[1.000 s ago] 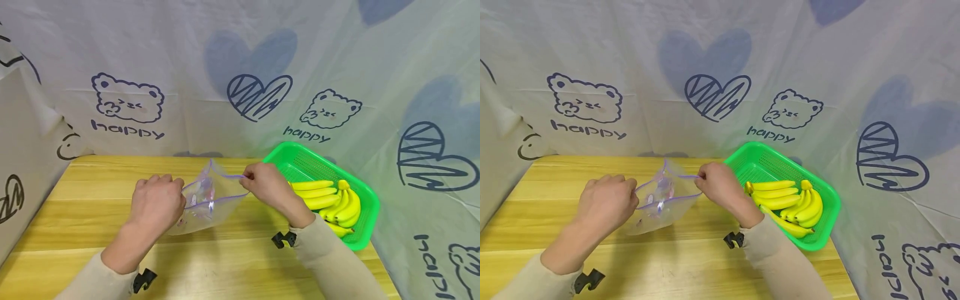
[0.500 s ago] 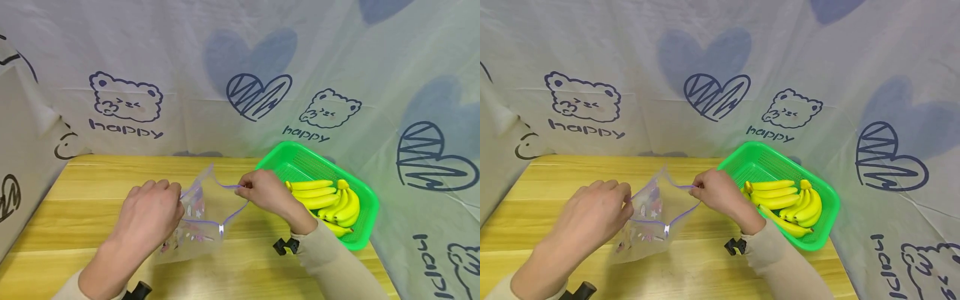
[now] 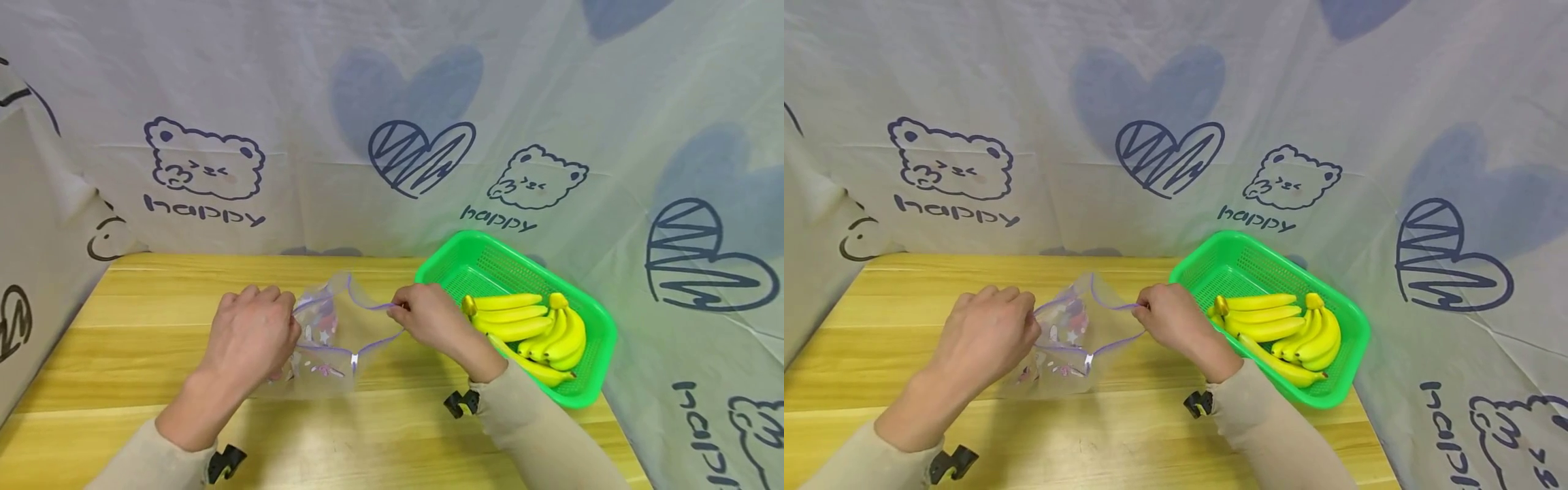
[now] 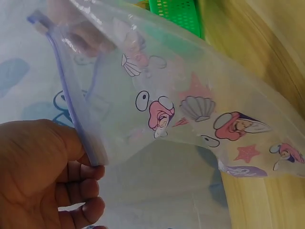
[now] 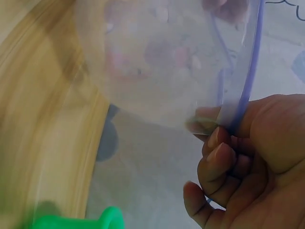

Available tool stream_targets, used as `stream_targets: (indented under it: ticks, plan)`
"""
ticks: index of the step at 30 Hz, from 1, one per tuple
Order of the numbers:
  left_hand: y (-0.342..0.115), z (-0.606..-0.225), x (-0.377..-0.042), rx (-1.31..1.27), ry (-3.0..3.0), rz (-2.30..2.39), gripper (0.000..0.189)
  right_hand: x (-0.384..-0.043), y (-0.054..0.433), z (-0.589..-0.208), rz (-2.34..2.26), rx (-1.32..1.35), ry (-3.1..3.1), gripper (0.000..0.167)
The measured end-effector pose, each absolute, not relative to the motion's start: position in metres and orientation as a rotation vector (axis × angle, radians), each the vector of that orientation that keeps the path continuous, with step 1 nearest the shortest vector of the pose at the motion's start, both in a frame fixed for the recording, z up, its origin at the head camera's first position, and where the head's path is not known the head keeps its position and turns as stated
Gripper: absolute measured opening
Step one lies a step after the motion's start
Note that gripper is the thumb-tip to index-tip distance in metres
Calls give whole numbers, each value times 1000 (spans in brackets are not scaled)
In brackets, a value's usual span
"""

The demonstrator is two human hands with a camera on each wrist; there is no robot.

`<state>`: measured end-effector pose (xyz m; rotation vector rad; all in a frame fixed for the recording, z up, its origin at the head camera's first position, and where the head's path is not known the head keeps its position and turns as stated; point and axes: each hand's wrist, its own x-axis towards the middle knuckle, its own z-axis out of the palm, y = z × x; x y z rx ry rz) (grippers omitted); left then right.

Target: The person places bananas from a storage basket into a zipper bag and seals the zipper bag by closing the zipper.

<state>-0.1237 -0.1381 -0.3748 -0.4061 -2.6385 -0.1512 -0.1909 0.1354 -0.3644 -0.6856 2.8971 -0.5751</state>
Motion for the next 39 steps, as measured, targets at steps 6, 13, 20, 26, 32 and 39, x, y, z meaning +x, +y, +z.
stream_targets:
  ticks: [6,13,20,26,32,39]
  plan:
    - [-144,-371,-124,-323,-2737,-244,23,-197,144,-369,-530,-628,2951,16]
    - [-135,-369,-124,-350,-2773,-362,26,-190,134,-368,-616,-688,2998,16]
    - [-128,-370,-124,-364,-2690,-302,26,-186,130,-371,-662,-737,3013,13]
    - [-130,-374,-126,-358,-2663,-283,25,-186,131,-374,-656,-771,3053,12]
    - [-132,-376,-127,-359,-2680,-298,25,-185,130,-377,-643,-850,3102,11]
    - [-131,-376,-126,-360,-2680,-297,23,-186,129,-380,-646,-858,3103,10]
